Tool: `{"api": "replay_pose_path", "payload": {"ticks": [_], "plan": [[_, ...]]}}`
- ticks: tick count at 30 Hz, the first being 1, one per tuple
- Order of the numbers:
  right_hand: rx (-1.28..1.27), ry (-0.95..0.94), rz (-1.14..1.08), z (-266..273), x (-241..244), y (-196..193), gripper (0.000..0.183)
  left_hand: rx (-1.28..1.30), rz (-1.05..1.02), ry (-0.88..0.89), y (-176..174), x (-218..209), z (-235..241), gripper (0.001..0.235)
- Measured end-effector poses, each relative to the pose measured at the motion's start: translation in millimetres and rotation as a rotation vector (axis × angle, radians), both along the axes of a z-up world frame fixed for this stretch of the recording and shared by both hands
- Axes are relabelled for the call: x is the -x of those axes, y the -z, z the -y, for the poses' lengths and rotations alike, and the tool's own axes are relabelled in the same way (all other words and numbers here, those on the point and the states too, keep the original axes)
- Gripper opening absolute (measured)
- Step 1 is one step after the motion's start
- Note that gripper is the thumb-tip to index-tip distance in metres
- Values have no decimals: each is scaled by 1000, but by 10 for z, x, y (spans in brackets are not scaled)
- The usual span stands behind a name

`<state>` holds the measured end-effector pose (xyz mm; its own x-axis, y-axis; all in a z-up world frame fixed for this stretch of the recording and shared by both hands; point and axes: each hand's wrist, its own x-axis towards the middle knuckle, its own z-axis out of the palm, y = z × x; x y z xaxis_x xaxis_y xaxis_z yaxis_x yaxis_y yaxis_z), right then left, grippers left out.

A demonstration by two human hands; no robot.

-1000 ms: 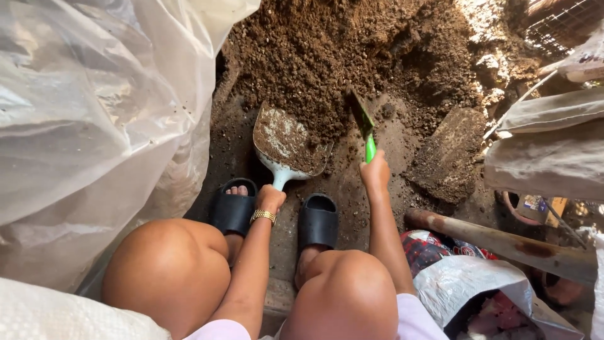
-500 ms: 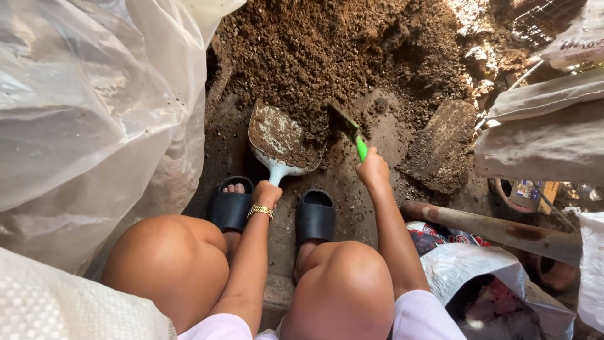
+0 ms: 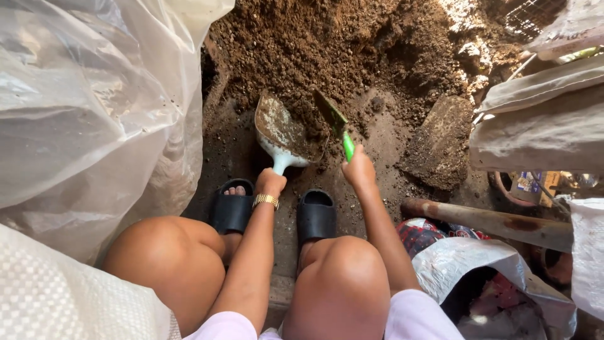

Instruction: The person scoops soil from a large pile using a small green trowel and transfers it into a white dustpan held in the left hand. The person then pours the soil from the dustpan into a white sack and repeats the scooping process.

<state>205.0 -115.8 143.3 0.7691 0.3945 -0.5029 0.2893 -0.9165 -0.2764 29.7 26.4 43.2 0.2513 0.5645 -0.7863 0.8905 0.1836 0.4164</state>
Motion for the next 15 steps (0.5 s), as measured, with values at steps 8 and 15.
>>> {"api": "replay_pose_path", "payload": {"ticks": [8,15], "plan": [[-29,86,-25,184,-322,251,46,-30,-64,71,295,-273,-258,44],[-391,761,-50,867,-1548,1229,45,-69,-109,146,256,-291,-316,41]]}}
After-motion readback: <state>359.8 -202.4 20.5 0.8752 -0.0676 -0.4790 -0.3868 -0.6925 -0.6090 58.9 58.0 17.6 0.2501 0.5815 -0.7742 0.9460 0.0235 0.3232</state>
